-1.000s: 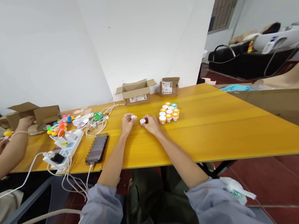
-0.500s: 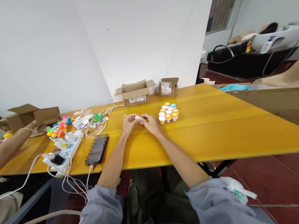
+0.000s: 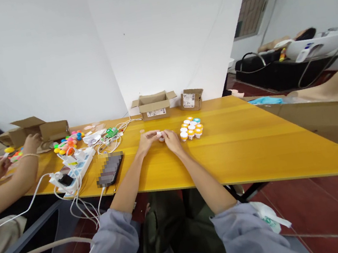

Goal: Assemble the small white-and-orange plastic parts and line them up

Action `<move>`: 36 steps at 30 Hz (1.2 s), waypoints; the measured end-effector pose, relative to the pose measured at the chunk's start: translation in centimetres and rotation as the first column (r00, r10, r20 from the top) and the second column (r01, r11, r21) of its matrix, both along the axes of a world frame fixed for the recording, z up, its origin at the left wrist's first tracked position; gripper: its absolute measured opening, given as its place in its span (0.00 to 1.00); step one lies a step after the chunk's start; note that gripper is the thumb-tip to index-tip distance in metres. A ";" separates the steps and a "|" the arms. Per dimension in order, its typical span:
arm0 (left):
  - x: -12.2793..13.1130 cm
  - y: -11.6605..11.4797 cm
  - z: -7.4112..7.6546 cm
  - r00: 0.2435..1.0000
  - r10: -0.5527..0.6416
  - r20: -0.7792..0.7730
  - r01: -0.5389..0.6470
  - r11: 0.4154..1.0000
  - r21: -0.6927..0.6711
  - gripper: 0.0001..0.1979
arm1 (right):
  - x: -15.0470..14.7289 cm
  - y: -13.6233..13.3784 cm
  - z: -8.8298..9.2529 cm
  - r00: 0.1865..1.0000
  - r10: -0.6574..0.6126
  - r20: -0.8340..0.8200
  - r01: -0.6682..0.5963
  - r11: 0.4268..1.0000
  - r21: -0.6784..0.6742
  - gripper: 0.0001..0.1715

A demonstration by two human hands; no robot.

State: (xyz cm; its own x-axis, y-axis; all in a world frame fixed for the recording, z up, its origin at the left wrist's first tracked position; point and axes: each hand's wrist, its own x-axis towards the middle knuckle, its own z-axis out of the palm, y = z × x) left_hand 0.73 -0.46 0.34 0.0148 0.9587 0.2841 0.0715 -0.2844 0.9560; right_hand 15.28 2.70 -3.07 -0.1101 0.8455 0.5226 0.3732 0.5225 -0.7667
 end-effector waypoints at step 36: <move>-1.1 0.5 -0.2 0.961 0.212 -0.179 -0.188 0.972 0.140 0.03 | 0.0 -1.1 1.0 0.993 0.005 -0.118 -0.016 0.996 -0.093 0.22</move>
State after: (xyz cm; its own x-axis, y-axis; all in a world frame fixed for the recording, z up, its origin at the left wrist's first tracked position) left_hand -0.38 0.08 0.12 -0.1084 0.9064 0.4083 0.3166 -0.3579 0.8785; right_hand 15.28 1.63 -2.04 -0.0617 0.8905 0.4508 0.2728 0.4495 -0.8506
